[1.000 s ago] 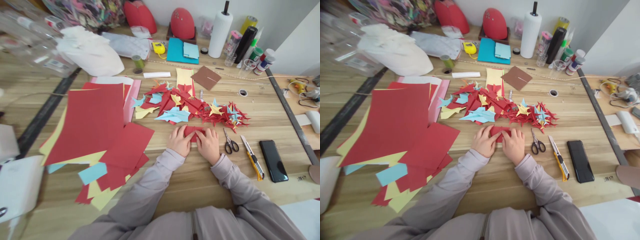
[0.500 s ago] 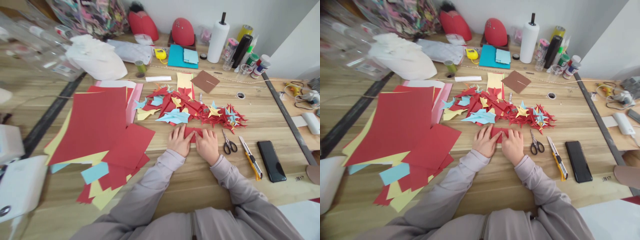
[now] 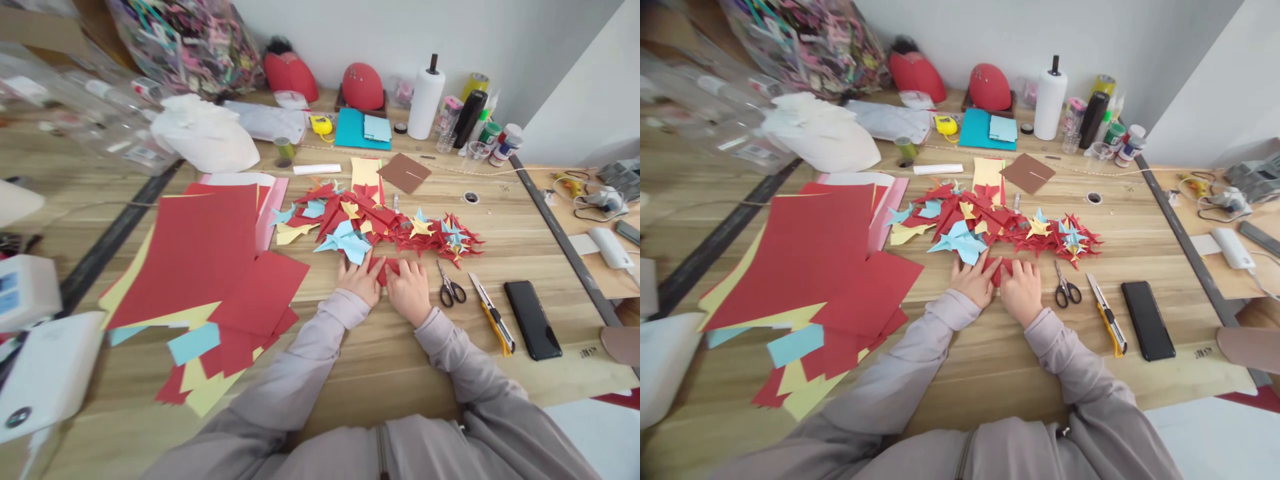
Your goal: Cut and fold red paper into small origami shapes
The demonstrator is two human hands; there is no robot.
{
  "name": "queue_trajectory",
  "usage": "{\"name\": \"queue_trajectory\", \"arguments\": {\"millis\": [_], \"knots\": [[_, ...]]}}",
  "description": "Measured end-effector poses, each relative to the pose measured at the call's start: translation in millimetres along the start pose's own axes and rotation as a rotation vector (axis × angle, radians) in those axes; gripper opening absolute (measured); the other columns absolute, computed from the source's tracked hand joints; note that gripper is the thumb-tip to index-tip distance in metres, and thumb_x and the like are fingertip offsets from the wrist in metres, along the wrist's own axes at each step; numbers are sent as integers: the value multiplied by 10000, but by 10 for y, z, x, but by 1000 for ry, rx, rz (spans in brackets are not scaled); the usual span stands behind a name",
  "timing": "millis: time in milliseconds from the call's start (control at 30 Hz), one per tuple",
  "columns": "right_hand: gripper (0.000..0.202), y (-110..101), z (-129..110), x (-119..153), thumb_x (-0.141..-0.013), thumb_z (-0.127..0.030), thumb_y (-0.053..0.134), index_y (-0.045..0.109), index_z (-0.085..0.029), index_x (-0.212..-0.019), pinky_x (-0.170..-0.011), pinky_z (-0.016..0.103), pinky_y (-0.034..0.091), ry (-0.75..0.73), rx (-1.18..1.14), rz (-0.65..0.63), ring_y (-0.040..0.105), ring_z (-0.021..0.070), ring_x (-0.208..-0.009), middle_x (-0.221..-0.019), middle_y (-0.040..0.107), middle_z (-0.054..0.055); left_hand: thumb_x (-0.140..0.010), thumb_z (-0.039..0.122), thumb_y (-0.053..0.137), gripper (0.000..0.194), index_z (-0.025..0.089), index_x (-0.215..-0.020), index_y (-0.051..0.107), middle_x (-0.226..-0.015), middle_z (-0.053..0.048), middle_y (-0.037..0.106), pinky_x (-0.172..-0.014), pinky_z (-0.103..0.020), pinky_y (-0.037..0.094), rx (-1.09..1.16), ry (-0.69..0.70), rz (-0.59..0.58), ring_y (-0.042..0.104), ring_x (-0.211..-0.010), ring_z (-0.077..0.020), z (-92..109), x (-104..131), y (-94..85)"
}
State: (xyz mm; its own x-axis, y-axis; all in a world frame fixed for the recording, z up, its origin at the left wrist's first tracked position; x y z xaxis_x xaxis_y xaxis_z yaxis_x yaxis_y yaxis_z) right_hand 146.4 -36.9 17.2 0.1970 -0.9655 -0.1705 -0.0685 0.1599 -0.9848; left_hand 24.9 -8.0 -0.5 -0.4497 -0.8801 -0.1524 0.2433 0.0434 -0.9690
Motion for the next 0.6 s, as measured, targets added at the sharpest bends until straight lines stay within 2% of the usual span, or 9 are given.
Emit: {"name": "queue_trajectory", "arguments": {"millis": [167, 367, 600], "knots": [[339, 35, 29, 26, -924, -317, 438, 613, -220, -1198, -815, 405, 329, -9, -3, 3, 446, 270, -964, -1065, 562, 139, -795, 248, 448, 572, 244, -1367, 454, -1504, -93, 318, -1078, -625, 144, 22, -3, 3, 339, -1323, -345, 13, -3, -3], [414, 69, 56, 226, -919, -407, 462, 547, -184, -1257, -965, 468, 287, -103, 8, 6, 430, 284, -1126, -1268, 528, 155, -796, 254, 445, 566, 250, -1362, 461, -1498, -87, 333, -1089, -618, 125, 24, -7, 1, 375, -1297, -342, 9, -10, 23], [381, 12, 92, 410, -901, -383, 516, 567, -202, -1233, -999, 458, 287, -113, -10, -12, 422, 272, -1198, -1320, 523, 136, -797, 264, 439, 548, 257, -1343, 484, -1489, -71, 355, -1052, -619, 199, 9, -26, -29, 446, -1222, -350, 9, -60, -38]]}}
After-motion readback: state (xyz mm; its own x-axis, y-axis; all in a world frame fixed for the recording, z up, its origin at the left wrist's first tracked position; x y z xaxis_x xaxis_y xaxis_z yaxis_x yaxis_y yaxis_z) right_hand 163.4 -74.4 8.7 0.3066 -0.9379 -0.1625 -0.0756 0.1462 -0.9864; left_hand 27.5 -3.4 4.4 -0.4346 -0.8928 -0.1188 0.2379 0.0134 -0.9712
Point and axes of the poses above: each hand's wrist, its own x-axis away from the middle knuckle, its own y-axis out of the palm, z = x × y, the point moved 3 cm from there along -x, towards the middle knuckle
